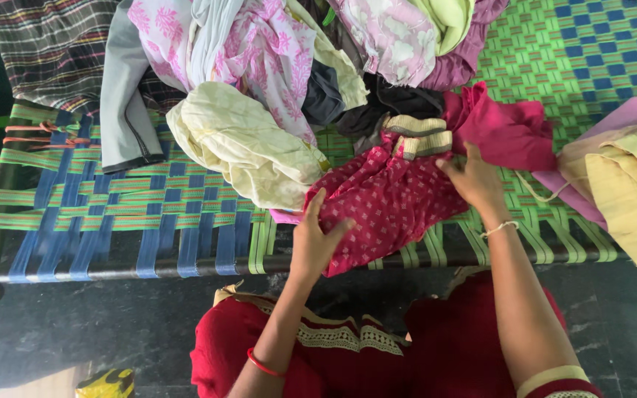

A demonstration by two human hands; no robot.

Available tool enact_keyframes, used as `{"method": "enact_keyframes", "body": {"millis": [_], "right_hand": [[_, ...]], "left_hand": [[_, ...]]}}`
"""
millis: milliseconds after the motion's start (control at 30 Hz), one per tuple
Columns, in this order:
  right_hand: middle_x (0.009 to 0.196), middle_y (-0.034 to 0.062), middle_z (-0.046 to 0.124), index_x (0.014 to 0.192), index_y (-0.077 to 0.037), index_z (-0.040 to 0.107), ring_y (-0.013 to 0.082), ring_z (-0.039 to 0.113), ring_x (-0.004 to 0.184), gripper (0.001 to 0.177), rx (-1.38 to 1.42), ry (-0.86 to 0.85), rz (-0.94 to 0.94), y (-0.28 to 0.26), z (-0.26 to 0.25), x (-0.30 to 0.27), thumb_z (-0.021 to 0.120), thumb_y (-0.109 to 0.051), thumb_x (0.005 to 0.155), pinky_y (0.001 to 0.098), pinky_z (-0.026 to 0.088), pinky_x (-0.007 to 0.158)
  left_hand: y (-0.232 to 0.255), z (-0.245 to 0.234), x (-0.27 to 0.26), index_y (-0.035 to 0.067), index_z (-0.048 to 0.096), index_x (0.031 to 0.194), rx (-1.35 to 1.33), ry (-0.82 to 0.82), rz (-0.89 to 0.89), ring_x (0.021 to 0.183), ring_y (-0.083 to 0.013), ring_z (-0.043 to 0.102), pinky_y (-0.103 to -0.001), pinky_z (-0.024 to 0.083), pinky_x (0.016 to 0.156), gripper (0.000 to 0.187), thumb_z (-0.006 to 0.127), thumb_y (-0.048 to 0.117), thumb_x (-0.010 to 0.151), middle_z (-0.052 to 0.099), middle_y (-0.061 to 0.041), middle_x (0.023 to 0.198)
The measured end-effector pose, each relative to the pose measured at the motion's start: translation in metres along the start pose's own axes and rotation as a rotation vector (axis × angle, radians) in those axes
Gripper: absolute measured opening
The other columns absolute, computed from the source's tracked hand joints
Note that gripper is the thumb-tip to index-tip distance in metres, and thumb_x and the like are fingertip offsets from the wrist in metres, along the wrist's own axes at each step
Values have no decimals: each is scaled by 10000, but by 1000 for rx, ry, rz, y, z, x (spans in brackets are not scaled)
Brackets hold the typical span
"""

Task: The person folds a yellow cloth and a pink patterned cloth on a woven cot. They smooth and align the edges, then fold each item into a compact rectangle and place it aside.

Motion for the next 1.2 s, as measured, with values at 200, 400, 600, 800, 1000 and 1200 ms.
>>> {"method": "enact_keyframes", "body": {"millis": [200,400,600,800,1000,1200], "right_hand": [[999,175,764,1222,-132,729,379,725,934,465,28,-78,26,5,19,5,810,-372,833,478,545,807],[896,95,724,1074,-46,732,196,647,777,194,513,-75,-17,-1,-7,-2,785,-136,911,347,480,723],[974,-6,692,999,-94,677,94,635,872,78,1275,-111,130,11,-35,-8,700,-29,962,254,518,788],[1113,60,704,1067,-72,666,173,672,1057,160,1780,44,152,60,-35,-18,562,10,977,346,549,993],[1114,83,682,1067,-48,679,180,659,1017,284,1844,295,580,107,9,-14,440,-89,919,308,544,919],[1094,24,574,1129,-99,568,121,539,976,127,1239,662,102,40,-54,-56,625,-43,1031,299,468,871]], "left_hand": [[-3,-17,15,78,610,1388,390,134,32,972,-364,730,-431,563,862,693,805,420,818,751,-226,1087],[21,-21,8,105,738,990,456,293,306,893,-332,696,-424,538,778,283,862,225,766,711,-158,986],[20,-25,4,36,627,1099,-128,187,316,851,-206,663,-342,541,806,268,792,61,890,705,-63,953],[34,-23,-17,64,637,984,-735,-288,444,986,-167,707,-331,592,949,278,736,-143,828,723,-73,1021],[55,23,-68,33,654,963,-270,-827,596,953,-155,678,-303,557,869,298,736,-116,719,706,-55,986],[47,42,-75,33,653,972,55,-791,587,838,-158,666,-321,529,747,253,762,36,744,687,-60,911]]}}
Point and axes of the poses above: each hand's wrist, its own x-axis towards the middle knuckle, its own z-axis out of the palm, y = z × x, the point moved 4 cm from there along x, towards the middle knuckle
